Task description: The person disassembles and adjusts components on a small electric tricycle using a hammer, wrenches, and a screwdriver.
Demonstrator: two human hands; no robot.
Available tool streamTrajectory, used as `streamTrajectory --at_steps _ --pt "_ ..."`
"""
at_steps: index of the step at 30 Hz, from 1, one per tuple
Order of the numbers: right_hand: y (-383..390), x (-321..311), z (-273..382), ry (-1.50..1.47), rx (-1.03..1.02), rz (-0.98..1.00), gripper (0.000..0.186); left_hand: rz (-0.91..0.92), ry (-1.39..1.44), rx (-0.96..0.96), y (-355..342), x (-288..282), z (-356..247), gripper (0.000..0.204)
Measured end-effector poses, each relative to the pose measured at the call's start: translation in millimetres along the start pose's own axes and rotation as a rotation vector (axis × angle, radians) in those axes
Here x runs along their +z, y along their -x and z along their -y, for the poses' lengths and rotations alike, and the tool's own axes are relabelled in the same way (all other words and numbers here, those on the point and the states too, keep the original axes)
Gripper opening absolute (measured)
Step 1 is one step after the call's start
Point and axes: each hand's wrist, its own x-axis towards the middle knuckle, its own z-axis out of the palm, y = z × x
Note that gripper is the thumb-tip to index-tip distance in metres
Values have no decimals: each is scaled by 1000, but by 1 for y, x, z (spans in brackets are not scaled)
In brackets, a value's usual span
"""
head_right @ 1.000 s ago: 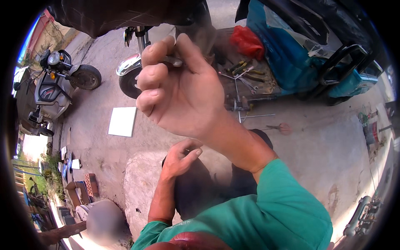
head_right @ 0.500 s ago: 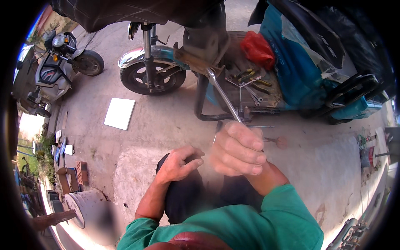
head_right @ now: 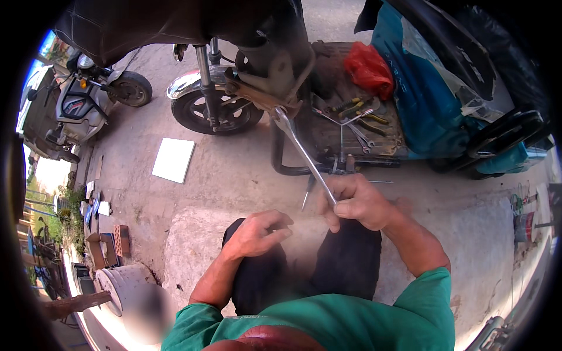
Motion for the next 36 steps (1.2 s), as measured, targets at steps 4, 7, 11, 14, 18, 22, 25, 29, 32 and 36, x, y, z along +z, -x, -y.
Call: streamTrajectory --at_steps 4,7,11,14,18,22,25,29,32,36 --pt "-5 -8 -14 345 -61 -91 47 10 -26 0 -2 1 -2 28" --pt "-25 -9 -38 568 -214 -170 46 13 -20 -20 -2 1 -3 29" --pt "-62 -6 -72 681 -259 -263 45 33 -48 3 -3 4 -3 29" --pt "-94 20 -72 670 -231 -335 42 25 -87 14 -2 2 -5 29" --pt "-136 49 -80 587 -330 -447 39 9 -94 9 2 2 -5 30" --pt "-190 66 -96 298 -420 -516 41 27 -64 2 3 0 -10 31" --pt "-221 99 -61 187 -351 -504 43 -28 -25 -3 10 0 -7 33" --pt "-246 142 10 -301 -434 -419 38 -43 -19 -60 21 -12 -16 34" --pt "-245 151 38 -660 -465 -261 32 -92 4 -99 34 -19 -10 35" --pt "-210 157 49 -894 -420 0 35 -165 48 -154 50 -27 8 34"
